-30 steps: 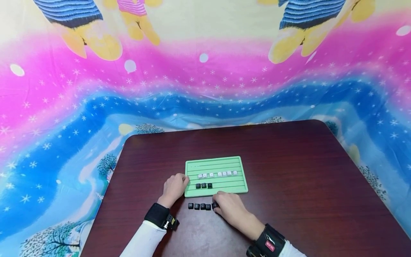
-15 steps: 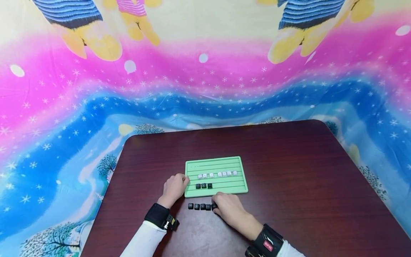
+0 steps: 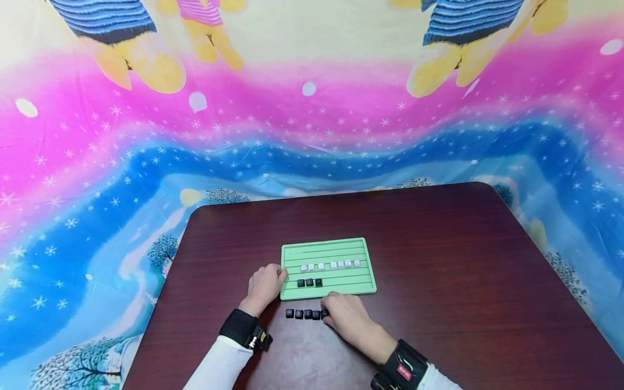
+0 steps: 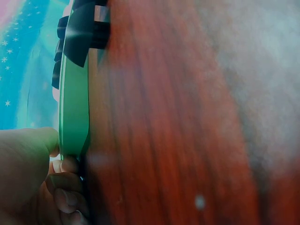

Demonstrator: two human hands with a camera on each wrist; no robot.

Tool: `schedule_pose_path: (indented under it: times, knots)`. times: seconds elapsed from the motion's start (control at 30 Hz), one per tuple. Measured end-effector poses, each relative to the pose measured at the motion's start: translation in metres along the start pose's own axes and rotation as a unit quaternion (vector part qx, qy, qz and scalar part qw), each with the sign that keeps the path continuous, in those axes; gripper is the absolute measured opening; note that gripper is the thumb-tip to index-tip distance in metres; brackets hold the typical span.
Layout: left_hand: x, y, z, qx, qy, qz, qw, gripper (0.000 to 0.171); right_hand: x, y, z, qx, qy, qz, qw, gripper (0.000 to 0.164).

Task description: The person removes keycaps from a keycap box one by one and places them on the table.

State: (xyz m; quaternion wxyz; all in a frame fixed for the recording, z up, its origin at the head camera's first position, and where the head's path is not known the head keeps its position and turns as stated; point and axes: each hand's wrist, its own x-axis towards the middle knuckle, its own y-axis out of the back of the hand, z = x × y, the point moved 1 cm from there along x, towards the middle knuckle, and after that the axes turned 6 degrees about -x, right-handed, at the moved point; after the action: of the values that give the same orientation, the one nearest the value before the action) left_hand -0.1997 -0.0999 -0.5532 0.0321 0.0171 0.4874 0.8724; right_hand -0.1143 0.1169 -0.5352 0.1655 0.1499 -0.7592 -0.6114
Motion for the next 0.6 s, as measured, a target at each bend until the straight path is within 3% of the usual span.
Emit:
schedule_pose_path:
  times: [0.6]
  knots:
    - [0.0012, -0.0001, 0.0000, 0.006, 0.004, -0.003, 1.0000, 0.049, 0.0000, 0.0024, -0.0002, 0.003, -0.003, -0.004, 1.000, 0.020]
